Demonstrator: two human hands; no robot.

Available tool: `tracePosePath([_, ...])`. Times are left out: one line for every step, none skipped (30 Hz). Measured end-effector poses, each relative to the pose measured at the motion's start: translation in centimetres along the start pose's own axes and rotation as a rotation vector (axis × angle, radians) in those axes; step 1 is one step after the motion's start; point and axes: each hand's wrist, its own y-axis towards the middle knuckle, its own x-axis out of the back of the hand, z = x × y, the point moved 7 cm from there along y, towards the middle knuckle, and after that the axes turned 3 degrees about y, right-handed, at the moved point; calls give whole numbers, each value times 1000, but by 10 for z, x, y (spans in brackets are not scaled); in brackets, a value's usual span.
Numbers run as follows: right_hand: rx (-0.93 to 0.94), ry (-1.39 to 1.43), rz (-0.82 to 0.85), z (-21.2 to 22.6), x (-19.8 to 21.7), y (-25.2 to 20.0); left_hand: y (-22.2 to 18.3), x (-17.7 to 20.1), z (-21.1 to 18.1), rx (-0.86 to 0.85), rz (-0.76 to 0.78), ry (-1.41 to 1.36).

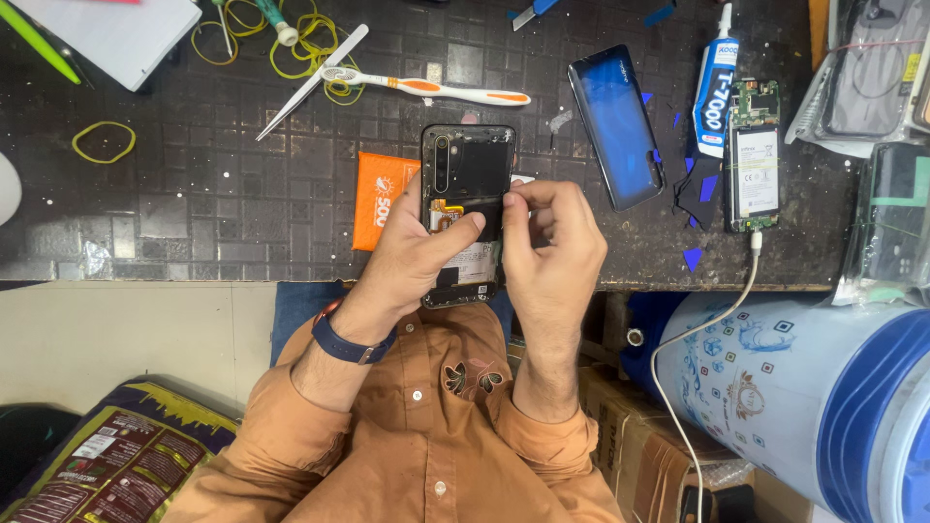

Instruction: The person cleans the back of a disassembled smartphone with a toothbrush, then applies a protective film to the back cover. They use a metal tool to smooth the film and remove bubbles. The phone remains open with internal components visible.

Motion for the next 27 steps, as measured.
tracePosePath([51,-59,-7,2,0,-1,0,-1,-1,7,5,10])
tracePosePath([103,-45,-3,4,0,-2,0,-3,-1,14,10,19])
tracePosePath([154,-28,1,6,0,-4,0,-4,-3,21,15,30])
tracePosePath([206,-10,7,8,0,-6,1,-7,-6,6,45,-15])
tracePosePath([138,118,25,2,0,-8,1,-10,-10,-10,72,-59])
tracePosePath([70,246,45,-4,-1,-11,1,-12,-13,-27,99,-104])
tracePosePath([2,372,67,-9,-2,-14,1,-13,-15,-20,97,-124])
tracePosePath([39,413,90,-8,-1,-18,0,-13,-16,-13,95,-144])
tracePosePath([76,452,111,-7,1,-21,0,-13,-17,-4,95,-164])
tracePosePath([112,491,132,-6,2,-25,0,-14,-20,-19,98,-152])
tracePosePath([80,526,118,-9,4,-29,0,-15,-21,-32,103,-140])
tracePosePath([47,560,104,-13,6,-32,0,-16,-22,-45,108,-129])
tracePosePath([14,594,90,-17,9,-36,0,-16,-20,-18,104,-147])
tracePosePath([-22,588,84,-20,11,-39,0,-16,-18,9,100,-165])
tracePosePath([-58,583,79,-22,13,-43,0,-16,-16,35,95,-183])
tracePosePath([-93,578,75,-24,15,-47,0,-17,-17,18,94,-195])
tracePosePath([-128,591,93,-24,16,-50,0,-17,-18,-2,93,-206])
tracePosePath([-162,604,112,-24,18,-52,0,-17,-20,-22,92,-218])
tracePosePath([-197,617,133,-23,20,-55,1,-17,-20,-22,89,-218])
tracePosePath([-226,596,165,-22,21,-57,1,-17,-20,-23,87,-218])
tracePosePath([-256,573,195,-21,24,-60,1,-17,-19,-20,85,-220])
tracePosePath([-286,549,225,-19,27,-61,1,-17,-18,-14,83,-215])
tracePosePath([-310,465,247,-18,30,-63,1,-17,-18,-11,81,-208])
tracePosePath([-334,381,268,-17,33,-63,1,-16,-18,-8,78,-201])
tracePosePath([-357,294,289,-17,37,-64,1,-16,-18,-4,81,-216])
tracePosePath([-398,205,243,-19,43,-65,1,-17,-18,0,84,-231])
tracePosePath([-438,119,198,-21,49,-65,1,-16,-18,3,86,-245])
